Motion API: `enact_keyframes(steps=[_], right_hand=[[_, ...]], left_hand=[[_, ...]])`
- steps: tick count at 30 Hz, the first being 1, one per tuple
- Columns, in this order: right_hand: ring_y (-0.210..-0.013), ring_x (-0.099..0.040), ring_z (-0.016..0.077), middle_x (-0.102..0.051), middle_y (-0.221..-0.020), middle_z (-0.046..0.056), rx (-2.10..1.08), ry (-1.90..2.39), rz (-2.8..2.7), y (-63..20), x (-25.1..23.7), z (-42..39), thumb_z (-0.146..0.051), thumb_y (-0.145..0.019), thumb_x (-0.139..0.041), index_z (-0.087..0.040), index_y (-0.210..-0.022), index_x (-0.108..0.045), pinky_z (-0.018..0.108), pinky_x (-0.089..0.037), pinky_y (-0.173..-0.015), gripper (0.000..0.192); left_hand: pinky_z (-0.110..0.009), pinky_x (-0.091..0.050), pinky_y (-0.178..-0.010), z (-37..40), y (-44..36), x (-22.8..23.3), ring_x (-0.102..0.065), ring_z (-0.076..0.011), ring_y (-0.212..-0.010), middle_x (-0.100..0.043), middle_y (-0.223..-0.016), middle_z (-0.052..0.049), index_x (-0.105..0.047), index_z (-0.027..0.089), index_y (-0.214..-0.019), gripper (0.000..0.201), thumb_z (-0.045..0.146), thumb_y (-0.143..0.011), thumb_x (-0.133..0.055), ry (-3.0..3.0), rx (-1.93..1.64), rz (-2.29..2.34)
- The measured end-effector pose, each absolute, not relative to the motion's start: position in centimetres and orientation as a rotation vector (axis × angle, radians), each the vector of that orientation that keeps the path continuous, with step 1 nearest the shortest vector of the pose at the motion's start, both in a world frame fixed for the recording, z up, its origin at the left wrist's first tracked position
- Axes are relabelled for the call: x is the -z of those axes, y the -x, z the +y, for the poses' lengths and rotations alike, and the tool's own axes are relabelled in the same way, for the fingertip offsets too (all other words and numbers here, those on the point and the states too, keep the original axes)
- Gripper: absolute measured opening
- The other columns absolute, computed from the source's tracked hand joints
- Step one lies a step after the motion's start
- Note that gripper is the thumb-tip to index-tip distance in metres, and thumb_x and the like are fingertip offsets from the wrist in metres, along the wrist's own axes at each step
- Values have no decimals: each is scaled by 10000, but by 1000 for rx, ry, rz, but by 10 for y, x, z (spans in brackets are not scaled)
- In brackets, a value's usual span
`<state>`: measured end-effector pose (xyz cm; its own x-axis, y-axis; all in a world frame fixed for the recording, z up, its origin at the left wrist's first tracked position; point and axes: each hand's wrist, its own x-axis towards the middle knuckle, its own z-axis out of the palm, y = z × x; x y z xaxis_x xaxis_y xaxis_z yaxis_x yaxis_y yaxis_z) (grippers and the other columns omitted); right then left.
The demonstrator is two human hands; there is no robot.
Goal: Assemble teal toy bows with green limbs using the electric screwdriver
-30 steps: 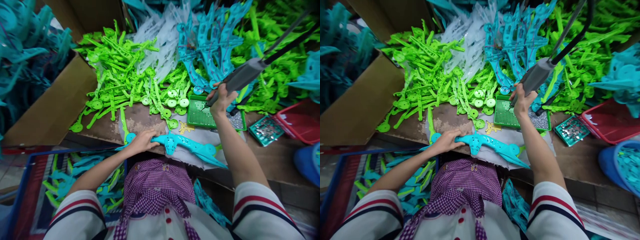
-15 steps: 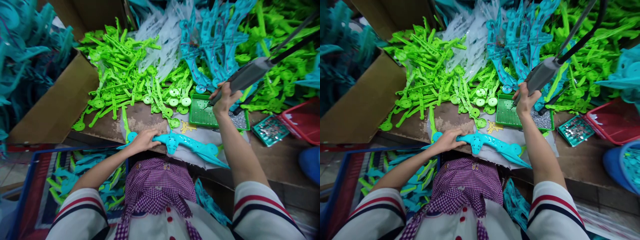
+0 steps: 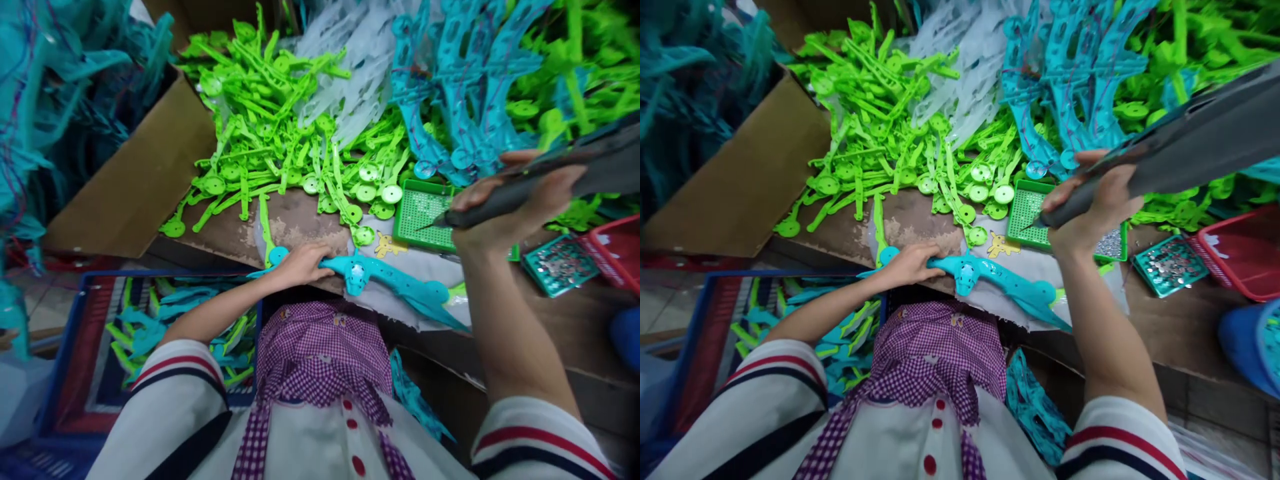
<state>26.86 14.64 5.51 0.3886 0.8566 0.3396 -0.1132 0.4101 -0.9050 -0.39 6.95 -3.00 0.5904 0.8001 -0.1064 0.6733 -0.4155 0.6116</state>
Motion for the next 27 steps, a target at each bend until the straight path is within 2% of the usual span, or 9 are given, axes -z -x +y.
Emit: enact_keyframes(steps=[6, 13, 19, 27], right_hand=[[-337, -468, 127, -507, -453, -61, -1124, 820, -1114, -188, -31, 79, -665, -691, -732, -259, -798, -658, 280, -349, -334, 427], [-363, -479, 128, -530, -468, -56, -1057, 850, -1135, -177, -15, 85, -596, -734, -717, -255, -823, -677, 280, -363, -369, 355], [-374, -489, 128, -551, -489, -52, -1064, 880, -1165, -171, 1, 89, -564, -752, -721, -233, -832, -676, 276, -371, -378, 343], [-383, -479, 105, -543, -494, -50, -1113, 932, -1193, -171, 21, 84, -488, -741, -737, -226, -688, -605, 254, -393, -369, 297]], left_hand=[[-365, -501, -838, 69, 4, 32, -646, -243, -985, -684, -1025, -69, -646, 183, -1036, 244, 320, -854, -731, -2191, -267, 1176], [-361, -486, -854, 70, 3, 33, -633, -253, -1027, -680, -1045, -77, -634, 172, -1035, 251, 320, -856, -730, -2226, -235, 1166], [-357, -487, -823, 72, 4, 36, -631, -239, -976, -668, -1009, -61, -623, 190, -1000, 230, 334, -851, -723, -2242, -246, 1142], [-352, -490, -812, 71, 4, 38, -634, -243, -978, -677, -1022, -64, -628, 189, -1002, 232, 315, -836, -732, -2228, -240, 1163]])
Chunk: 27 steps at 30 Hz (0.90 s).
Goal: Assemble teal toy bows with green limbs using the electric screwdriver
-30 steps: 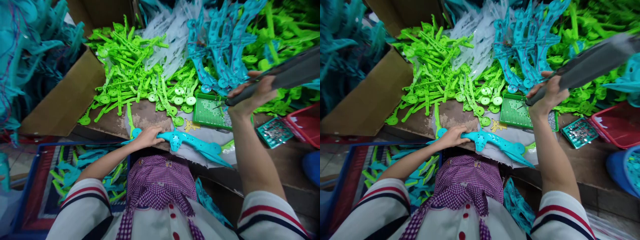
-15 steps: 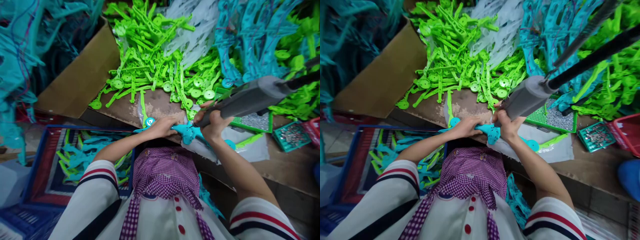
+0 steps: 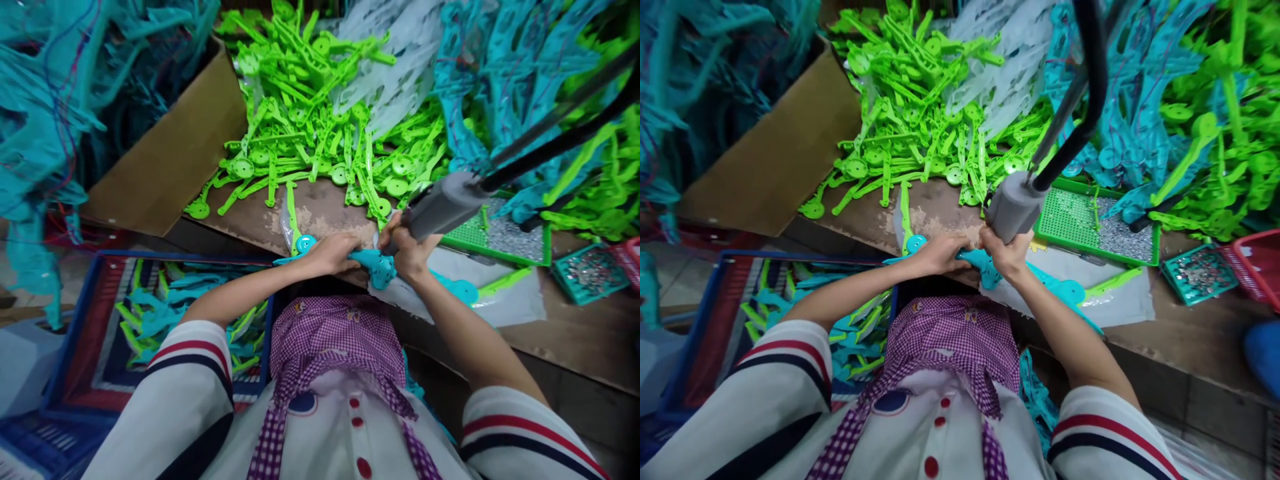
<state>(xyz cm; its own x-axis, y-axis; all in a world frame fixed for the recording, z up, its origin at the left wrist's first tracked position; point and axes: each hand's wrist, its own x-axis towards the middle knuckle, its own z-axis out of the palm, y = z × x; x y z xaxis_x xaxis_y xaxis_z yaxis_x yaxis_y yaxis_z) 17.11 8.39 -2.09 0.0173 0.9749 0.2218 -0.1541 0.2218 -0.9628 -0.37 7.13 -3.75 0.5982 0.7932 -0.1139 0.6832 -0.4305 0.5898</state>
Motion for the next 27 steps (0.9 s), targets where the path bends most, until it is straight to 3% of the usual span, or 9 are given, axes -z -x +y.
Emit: enact_keyframes(steps=[4, 8, 11, 13, 18, 27], right_hand=[[-410, -529, 123, -552, -486, -35, -1108, 939, -1258, -170, 18, 75, -488, -719, -729, -226, -642, -575, 266, -442, -407, 313], [-339, -476, 124, -522, -447, -45, -1088, 915, -1148, -181, -9, 94, -550, -722, -689, -220, -754, -624, 259, -366, -335, 338], [-326, -443, 114, -475, -441, -60, -715, 873, -971, -210, -31, 140, -567, -768, -608, -215, -783, -617, 262, -322, -331, 352], [-345, -464, 114, -495, -457, -50, -492, 939, -964, -235, -35, 179, -511, -738, -653, -215, -730, -603, 270, -326, -357, 301], [-315, -411, 119, -470, -409, -49, -465, 1028, -984, -276, -8, 246, -549, -748, -656, -223, -676, -632, 297, -282, -355, 335], [-345, -328, 90, -450, -432, -74, -498, 1019, -1018, -284, 23, 268, -713, -737, -653, -258, -686, -585, 299, -286, -379, 463]], left_hand=[[-362, -501, -851, 70, 4, 37, -641, -248, -1010, -690, -1052, -69, -626, 185, -1016, 237, 301, -836, -728, -2224, -264, 1172], [-377, -513, -854, 69, 6, 37, -651, -261, -1022, -696, -1064, -86, -634, 177, -1050, 254, 314, -852, -716, -2219, -292, 1172], [-393, -522, -846, 68, 7, 35, -658, -277, -1021, -698, -1070, -101, -640, 178, -1090, 291, 349, -863, -703, -2217, -276, 1181], [-398, -526, -855, 68, 7, 34, -661, -277, -1030, -697, -1098, -99, -641, 189, -1123, 311, 359, -868, -696, -2221, -278, 1167], [-401, -536, -875, 67, 7, 32, -662, -266, -1040, -704, -1099, -85, -660, 207, -1127, 297, 357, -873, -700, -2225, -309, 1151], [-394, -543, -851, 66, 5, 33, -663, -266, -1012, -693, -1060, -88, -657, 202, -1111, 313, 399, -875, -710, -2248, -214, 1230]])
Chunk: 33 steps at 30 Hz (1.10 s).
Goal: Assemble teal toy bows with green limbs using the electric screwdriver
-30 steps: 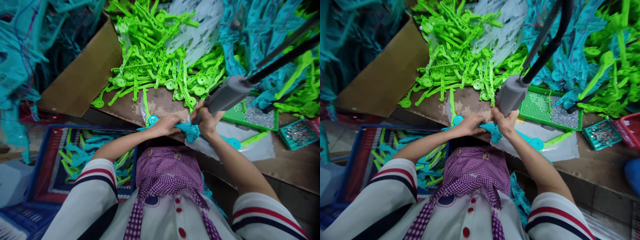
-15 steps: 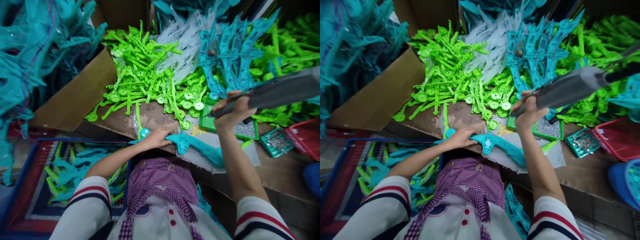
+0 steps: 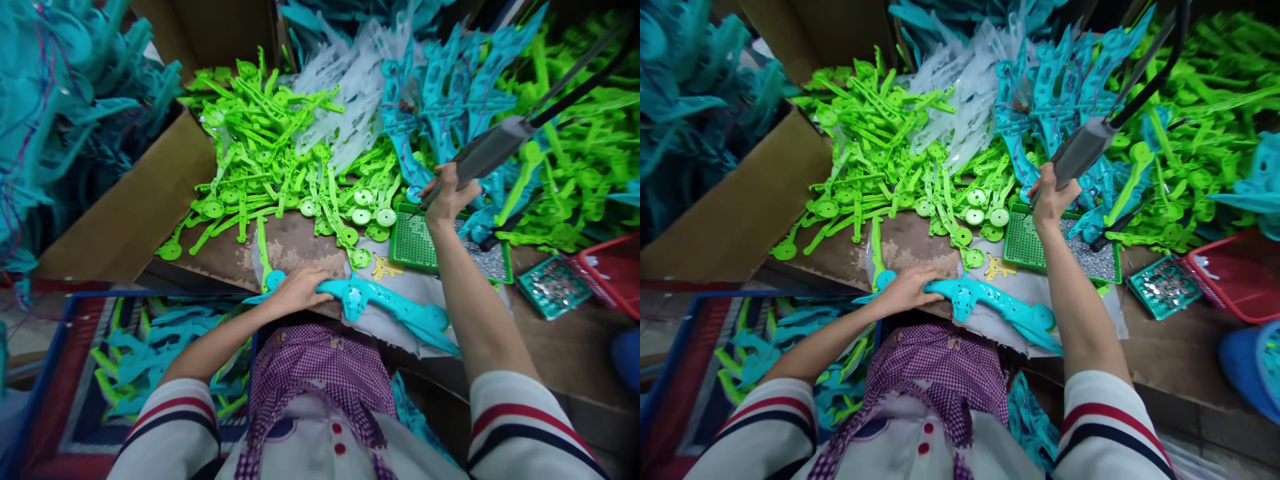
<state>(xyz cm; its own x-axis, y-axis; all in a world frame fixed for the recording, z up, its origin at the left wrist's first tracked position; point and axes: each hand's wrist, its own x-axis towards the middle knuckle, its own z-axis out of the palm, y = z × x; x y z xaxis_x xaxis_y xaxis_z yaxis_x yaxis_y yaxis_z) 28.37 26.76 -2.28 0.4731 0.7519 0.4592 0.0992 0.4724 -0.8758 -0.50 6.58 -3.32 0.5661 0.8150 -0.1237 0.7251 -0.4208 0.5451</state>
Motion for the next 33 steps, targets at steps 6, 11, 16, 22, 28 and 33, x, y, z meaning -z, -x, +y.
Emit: enact_keyframes(steps=[6, 11, 16, 22, 28, 33], right_hand=[[-344, -302, 75, -453, -439, -64, -478, 1014, -1018, -287, 24, 266, -703, -751, -652, -262, -659, -574, 299, -276, -376, 457], [-335, -361, 80, -463, -437, -62, -465, 990, -1033, -286, 24, 266, -706, -743, -676, -247, -704, -596, 282, -294, -349, 467], [-326, -434, 89, -445, -423, -74, -430, 878, -1012, -294, -8, 261, -714, -789, -627, -205, -738, -594, 232, -264, -329, 513], [-325, -447, 105, -476, -436, -64, -744, 683, -999, -262, -57, 154, -633, -788, -635, -200, -768, -672, 230, -302, -309, 436], [-333, -482, 130, -497, -410, -51, -1217, 687, -1142, -202, -39, 47, -617, -690, -765, -218, -783, -675, 249, -388, -337, 420], [-448, -573, 209, -409, -409, -52, -1169, 763, -1133, -197, -24, 37, -697, -652, -736, -256, -755, -627, 329, -481, -408, 466]], left_hand=[[-380, -541, -842, 66, 5, 31, -660, -251, -1000, -687, -1042, -75, -656, 212, -1076, 277, 404, -882, -703, -2252, -220, 1223], [-378, -542, -843, 66, 5, 31, -662, -252, -1003, -689, -1054, -83, -660, 193, -1098, 299, 400, -886, -702, -2259, -213, 1227], [-363, -538, -855, 66, 5, 29, -667, -248, -1023, -700, -1076, -79, -674, 201, -1140, 329, 397, -878, -713, -2243, -247, 1206], [-373, -513, -925, 67, 5, 30, -647, -257, -1112, -698, -1185, -89, -654, 209, -1256, 402, 374, -893, -698, -2233, -268, 1158], [-370, -510, -920, 71, 4, 33, -655, -246, -1079, -715, -1128, -79, -682, 212, -1243, 411, 321, -853, -747, -2210, -269, 1132], [-370, -501, -902, 72, 3, 32, -658, -252, -1053, -724, -1098, -89, -710, 206, -1213, 402, 315, -830, -765, -2229, -261, 1135]])
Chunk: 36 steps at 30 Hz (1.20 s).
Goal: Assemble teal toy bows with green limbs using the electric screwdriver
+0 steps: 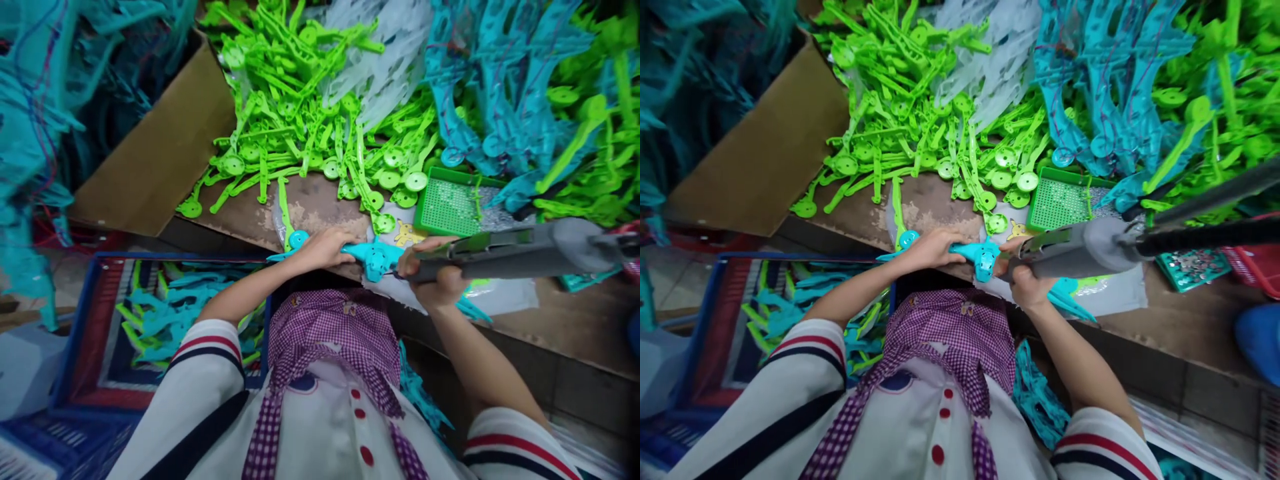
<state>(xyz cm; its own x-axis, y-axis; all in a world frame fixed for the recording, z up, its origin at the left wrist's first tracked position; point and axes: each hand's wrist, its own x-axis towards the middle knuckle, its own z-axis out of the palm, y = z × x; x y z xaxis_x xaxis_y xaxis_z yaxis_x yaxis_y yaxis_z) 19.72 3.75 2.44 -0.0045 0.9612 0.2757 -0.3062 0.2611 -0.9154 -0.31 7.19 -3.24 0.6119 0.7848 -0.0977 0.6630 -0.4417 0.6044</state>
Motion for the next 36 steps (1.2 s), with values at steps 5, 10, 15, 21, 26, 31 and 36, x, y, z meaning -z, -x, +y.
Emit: enact_keyframes(steps=[5, 10, 15, 21, 26, 31, 36], right_hand=[[-393, -520, 184, -415, -408, -54, -1160, 739, -1126, -198, -15, 36, -667, -685, -730, -250, -754, -638, 296, -422, -348, 433], [-331, -464, 128, -514, -434, -54, -1133, 699, -1150, -197, -9, 35, -606, -709, -761, -237, -760, -662, 242, -384, -320, 385], [-355, -483, 127, -518, -456, -58, -1175, 618, -1187, -197, -1, 32, -557, -731, -775, -250, -721, -643, 239, -401, -316, 335], [-397, -496, 126, -519, -495, -64, -1119, 640, -1194, -206, 16, 19, -594, -754, -741, -264, -784, -613, 252, -427, -369, 355], [-390, -466, 116, -483, -495, -73, -884, 1003, -1044, -186, -10, 24, -629, -743, -696, -258, -903, -645, 255, -393, -381, 408], [-447, -512, 117, -507, -567, -52, -711, 1024, -854, -143, -58, 56, -540, -837, -623, -259, -952, -682, 271, -430, -438, 310], [-434, -527, 89, -641, -698, -21, -594, 992, -902, -195, -56, 96, -452, -815, -722, -211, -830, -675, 254, -402, -415, 245]], left_hand=[[-374, -508, -889, 71, 2, 35, -662, -260, -1058, -729, -1114, -89, -720, 217, -1204, 392, 340, -834, -756, -2229, -275, 1174], [-375, -514, -879, 69, 1, 39, -672, -260, -1051, -741, -1124, -75, -715, 239, -1224, 418, 366, -828, -759, -2240, -292, 1198], [-382, -517, -878, 68, -1, 34, -675, -258, -1027, -751, -1084, -73, -722, 232, -1215, 425, 363, -814, -773, -2232, -276, 1209], [-385, -519, -910, 65, -1, 28, -664, -255, -1063, -741, -1102, -84, -723, 210, -1204, 408, 334, -819, -772, -2223, -295, 1220], [-383, -518, -937, 67, 1, 33, -665, -246, -1071, -738, -1109, -81, -716, 204, -1199, 405, 337, -821, -775, -2224, -314, 1187], [-397, -522, -958, 69, 1, 32, -677, -260, -1074, -737, -1131, -90, -719, 185, -1179, 402, 325, -808, -783, -2219, -284, 1194], [-397, -524, -969, 65, 2, 26, -659, -261, -1128, -720, -1201, -87, -691, 205, -1220, 407, 374, -852, -740, -2217, -250, 1231]])
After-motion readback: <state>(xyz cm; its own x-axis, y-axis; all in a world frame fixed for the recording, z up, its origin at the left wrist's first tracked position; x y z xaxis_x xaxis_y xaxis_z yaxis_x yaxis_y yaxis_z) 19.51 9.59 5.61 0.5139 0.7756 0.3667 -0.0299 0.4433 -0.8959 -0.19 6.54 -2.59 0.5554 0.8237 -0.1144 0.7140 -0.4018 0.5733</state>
